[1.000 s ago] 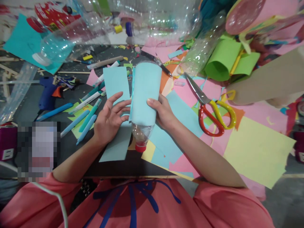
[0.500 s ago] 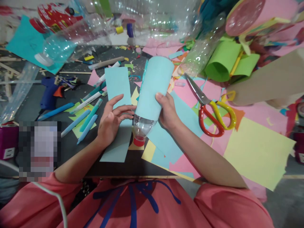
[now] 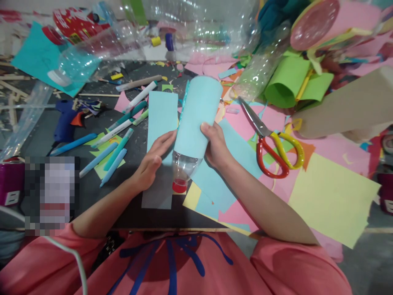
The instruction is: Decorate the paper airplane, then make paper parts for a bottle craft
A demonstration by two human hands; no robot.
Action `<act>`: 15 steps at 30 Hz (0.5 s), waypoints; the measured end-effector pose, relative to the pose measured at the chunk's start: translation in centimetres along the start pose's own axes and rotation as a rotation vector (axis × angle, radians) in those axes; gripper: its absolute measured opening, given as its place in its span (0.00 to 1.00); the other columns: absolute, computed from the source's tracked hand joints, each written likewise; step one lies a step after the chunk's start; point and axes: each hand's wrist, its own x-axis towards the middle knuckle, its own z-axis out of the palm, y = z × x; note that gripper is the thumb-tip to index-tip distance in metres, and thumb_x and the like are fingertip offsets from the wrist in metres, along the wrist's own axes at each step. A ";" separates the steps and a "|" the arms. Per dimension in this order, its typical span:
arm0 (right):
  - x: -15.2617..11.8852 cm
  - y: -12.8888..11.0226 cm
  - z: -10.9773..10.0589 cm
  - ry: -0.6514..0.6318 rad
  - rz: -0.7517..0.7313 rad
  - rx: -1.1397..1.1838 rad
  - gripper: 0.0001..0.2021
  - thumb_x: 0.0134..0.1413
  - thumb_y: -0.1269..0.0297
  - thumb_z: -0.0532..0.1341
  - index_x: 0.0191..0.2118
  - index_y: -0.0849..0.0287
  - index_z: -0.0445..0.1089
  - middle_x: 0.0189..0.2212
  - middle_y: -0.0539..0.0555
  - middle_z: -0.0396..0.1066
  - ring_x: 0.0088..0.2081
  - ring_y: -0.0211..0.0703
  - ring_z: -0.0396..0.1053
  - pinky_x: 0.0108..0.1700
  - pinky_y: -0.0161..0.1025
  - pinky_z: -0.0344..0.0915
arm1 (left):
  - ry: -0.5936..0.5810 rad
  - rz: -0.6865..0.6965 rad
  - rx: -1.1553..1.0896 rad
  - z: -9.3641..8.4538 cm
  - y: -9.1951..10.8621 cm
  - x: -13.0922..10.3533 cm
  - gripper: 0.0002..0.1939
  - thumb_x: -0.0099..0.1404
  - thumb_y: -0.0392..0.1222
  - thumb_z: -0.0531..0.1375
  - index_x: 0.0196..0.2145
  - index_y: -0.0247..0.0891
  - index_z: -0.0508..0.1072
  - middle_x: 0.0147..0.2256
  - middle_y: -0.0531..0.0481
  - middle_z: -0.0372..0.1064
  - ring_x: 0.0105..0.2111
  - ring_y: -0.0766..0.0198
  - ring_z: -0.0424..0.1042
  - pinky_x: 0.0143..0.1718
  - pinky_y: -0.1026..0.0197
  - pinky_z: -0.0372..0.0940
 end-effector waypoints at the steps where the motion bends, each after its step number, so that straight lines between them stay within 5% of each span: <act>1: -0.1 0.1 0.1 -0.001 -0.011 -0.002 0.31 0.37 0.34 0.65 0.42 0.54 0.70 0.39 0.56 0.78 0.49 0.59 0.75 0.46 0.52 0.76 | -0.026 0.014 0.024 0.0 0.1 0.0 0.32 0.71 0.64 0.44 0.64 0.48 0.63 0.66 0.47 0.57 0.67 0.47 0.53 0.67 0.45 0.48; 8: -0.2 0.3 0.3 -0.004 -0.078 -0.012 0.31 0.37 0.37 0.67 0.42 0.55 0.71 0.39 0.57 0.78 0.49 0.58 0.75 0.48 0.53 0.75 | -0.022 0.104 0.042 -0.2 0.1 0.2 0.28 0.74 0.57 0.44 0.66 0.49 0.60 0.67 0.48 0.56 0.67 0.49 0.54 0.68 0.45 0.48; 15: -0.2 0.2 0.3 -0.061 -0.038 -0.052 0.35 0.31 0.35 0.69 0.43 0.54 0.71 0.37 0.56 0.77 0.47 0.59 0.75 0.48 0.55 0.74 | 0.023 0.077 -0.025 -0.3 0.4 0.3 0.29 0.70 0.61 0.50 0.64 0.50 0.64 0.66 0.49 0.58 0.67 0.45 0.54 0.68 0.42 0.49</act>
